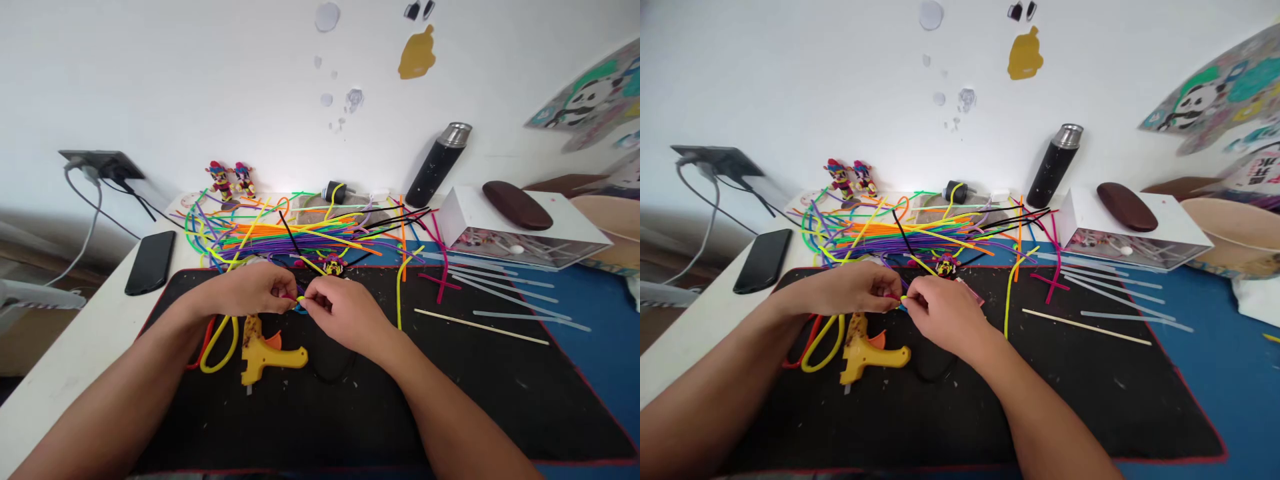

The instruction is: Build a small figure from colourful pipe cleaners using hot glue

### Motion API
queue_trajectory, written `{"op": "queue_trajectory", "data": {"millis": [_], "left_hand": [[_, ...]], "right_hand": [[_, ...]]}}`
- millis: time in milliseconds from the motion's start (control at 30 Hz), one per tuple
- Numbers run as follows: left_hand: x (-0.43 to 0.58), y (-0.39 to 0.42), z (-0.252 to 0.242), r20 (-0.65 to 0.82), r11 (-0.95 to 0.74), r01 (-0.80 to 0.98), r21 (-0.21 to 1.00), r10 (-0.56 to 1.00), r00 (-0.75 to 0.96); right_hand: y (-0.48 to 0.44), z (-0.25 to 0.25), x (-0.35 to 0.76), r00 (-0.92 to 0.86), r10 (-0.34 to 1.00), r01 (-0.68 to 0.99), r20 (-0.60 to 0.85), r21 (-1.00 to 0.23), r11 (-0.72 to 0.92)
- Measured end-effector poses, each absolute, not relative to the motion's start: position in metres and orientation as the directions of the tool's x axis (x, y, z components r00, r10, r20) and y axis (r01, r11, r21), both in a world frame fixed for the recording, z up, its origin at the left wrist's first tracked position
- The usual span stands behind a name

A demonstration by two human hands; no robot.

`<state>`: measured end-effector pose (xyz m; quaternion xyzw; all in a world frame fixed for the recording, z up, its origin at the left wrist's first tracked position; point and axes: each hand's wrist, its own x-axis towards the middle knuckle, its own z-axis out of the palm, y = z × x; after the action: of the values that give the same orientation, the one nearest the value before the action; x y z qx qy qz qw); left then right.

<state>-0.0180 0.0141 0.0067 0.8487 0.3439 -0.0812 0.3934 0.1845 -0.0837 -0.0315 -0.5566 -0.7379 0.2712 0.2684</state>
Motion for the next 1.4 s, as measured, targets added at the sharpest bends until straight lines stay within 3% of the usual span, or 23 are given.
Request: {"op": "queue_trajectory", "data": {"millis": [433, 700, 900, 1100, 1400], "left_hand": [[-0.019, 0.019, -0.005, -0.376, -0.359, 0.685, 0.634, 0.632, 0.678], [-0.017, 0.021, -0.009, -0.388, -0.083, 0.559, 0.825, 0.637, 0.666], [-0.014, 0.021, -0.004, -0.402, 0.114, 0.432, 0.895, 0.625, 0.669], [-0.012, 0.019, -0.004, -0.355, 0.187, 0.312, 0.932, 0.651, 0.67], [-0.011, 0.015, -0.006, -0.4, 0.388, 0.177, 0.905, 0.628, 0.668]], "right_hand": [[-0.085, -0.032, 0.181, -0.202, 0.978, 0.632, 0.049, -0.757, 0.169], [-0.086, -0.036, 0.178, -0.156, 0.983, 0.591, 0.101, -0.788, 0.175], [-0.086, -0.036, 0.177, -0.095, 0.986, 0.473, 0.134, -0.866, 0.163], [-0.086, -0.038, 0.176, -0.061, 0.993, 0.336, 0.099, -0.935, 0.114], [-0.084, -0.038, 0.175, -0.078, 0.997, 0.092, -0.003, -0.996, 0.005]]}}
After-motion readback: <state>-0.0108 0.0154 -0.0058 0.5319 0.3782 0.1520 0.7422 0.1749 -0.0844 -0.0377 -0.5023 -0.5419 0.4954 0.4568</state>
